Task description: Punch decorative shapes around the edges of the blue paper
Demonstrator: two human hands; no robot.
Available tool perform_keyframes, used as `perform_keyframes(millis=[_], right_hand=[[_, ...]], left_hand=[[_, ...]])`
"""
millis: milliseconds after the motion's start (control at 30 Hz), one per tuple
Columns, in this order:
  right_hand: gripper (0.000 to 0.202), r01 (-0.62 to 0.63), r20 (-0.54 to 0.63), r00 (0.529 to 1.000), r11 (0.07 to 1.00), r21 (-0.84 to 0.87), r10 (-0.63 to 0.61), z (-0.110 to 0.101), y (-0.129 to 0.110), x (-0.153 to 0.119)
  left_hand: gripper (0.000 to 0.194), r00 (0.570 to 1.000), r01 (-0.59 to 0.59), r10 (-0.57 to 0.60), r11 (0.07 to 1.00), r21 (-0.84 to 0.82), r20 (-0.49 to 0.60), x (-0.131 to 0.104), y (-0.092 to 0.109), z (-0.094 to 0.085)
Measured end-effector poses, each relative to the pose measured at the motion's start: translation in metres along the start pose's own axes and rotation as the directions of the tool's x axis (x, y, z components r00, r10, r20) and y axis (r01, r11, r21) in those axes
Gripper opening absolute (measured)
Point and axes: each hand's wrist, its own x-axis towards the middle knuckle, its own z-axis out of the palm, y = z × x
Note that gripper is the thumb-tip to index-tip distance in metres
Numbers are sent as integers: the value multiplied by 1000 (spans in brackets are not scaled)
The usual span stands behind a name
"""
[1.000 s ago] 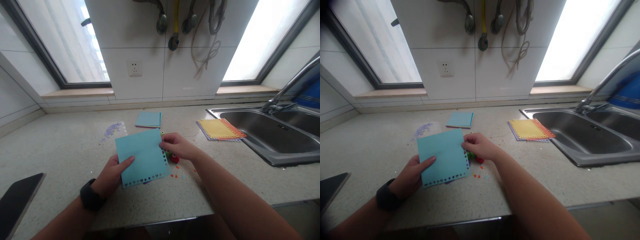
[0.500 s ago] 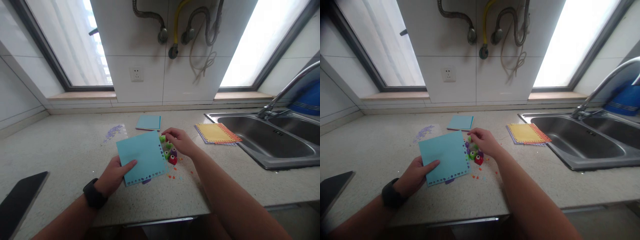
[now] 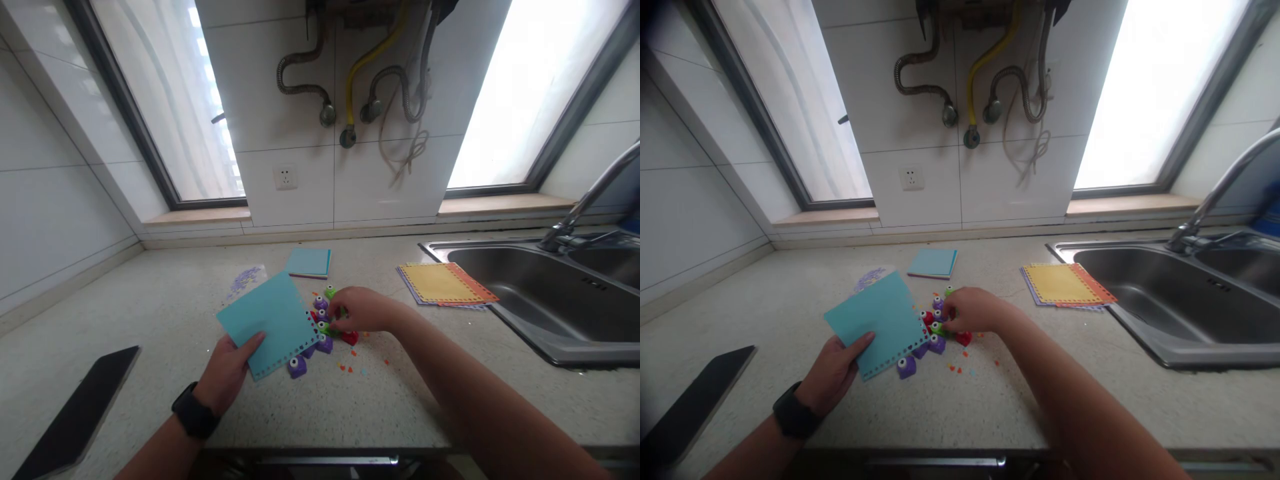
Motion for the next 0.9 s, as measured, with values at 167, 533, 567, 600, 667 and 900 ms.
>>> perform_keyframes(millis=[167,533,567,600,667,900], right_hand=[[18,-76,-233,969,996,57,87,6,23,-11],[27,-70,-180,979,989,128,93,22,53,-16],[26,-86,-169,979,986,146,111,25,54,-14],[24,-105,-167,977,981,161,132,27,55,-12],[20,-142,-187,966,972,189,178,31,58,-10],[18,-188,-340,875,889,418,345,33,53,-8]], left_hand=[[35,994,78,-80,997,-27,-76,-30,6,-22],[35,991,111,-109,994,21,-75,-35,3,-27],[37,992,109,-106,993,38,-66,-35,2,-28],[38,993,108,-105,993,55,-55,-35,1,-29],[42,994,108,-104,990,89,-41,-35,0,-31],[48,995,99,-93,970,223,-36,-36,0,-27]])
